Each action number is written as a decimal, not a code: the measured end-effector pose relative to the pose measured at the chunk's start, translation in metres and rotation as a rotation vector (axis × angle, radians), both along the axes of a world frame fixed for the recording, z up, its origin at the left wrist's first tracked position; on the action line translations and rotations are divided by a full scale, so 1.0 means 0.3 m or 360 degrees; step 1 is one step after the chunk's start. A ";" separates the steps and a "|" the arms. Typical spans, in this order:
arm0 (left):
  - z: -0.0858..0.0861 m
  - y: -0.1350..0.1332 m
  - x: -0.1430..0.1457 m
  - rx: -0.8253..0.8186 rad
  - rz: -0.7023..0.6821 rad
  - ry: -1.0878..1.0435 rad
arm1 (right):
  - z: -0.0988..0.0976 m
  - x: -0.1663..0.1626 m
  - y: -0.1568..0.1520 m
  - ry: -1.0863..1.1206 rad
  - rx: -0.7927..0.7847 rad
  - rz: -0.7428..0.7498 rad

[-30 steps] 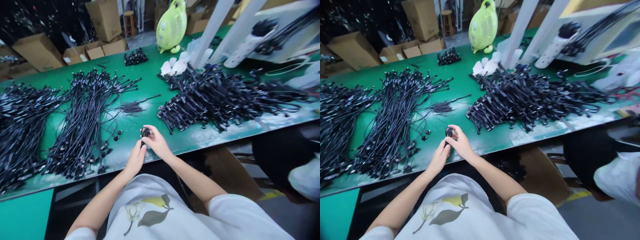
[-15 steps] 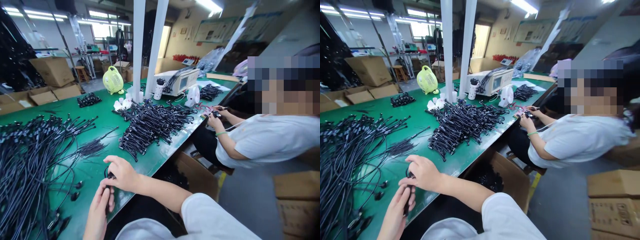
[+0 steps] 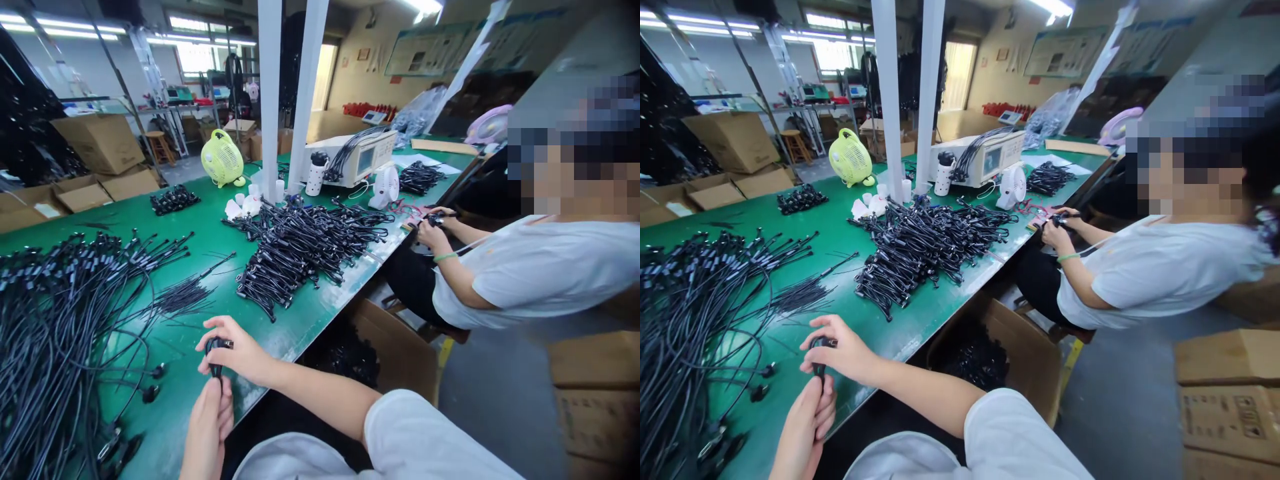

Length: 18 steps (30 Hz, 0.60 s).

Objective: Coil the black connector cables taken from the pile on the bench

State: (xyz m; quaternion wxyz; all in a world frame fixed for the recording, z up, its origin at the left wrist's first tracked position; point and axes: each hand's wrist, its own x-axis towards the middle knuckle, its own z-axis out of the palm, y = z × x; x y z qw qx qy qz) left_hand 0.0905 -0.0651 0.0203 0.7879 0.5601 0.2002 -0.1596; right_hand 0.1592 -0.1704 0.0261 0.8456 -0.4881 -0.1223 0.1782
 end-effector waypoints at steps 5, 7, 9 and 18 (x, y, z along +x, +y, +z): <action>0.003 -0.019 -0.013 0.0083 -0.0186 -0.0017 | -0.006 -0.064 -0.054 0.0113 -0.0562 0.0166; -0.012 -0.015 -0.035 0.0152 -0.0357 -0.0121 | 0.033 -0.040 -0.147 0.0046 -0.1024 -0.0110; -0.031 0.008 -0.061 0.0280 -0.0487 -0.0257 | 0.107 0.035 -0.297 0.0002 -0.1276 -0.0439; -0.035 0.120 -0.124 0.0414 -0.0451 -0.0213 | 0.452 0.423 -0.963 -0.0429 -0.2863 -0.1327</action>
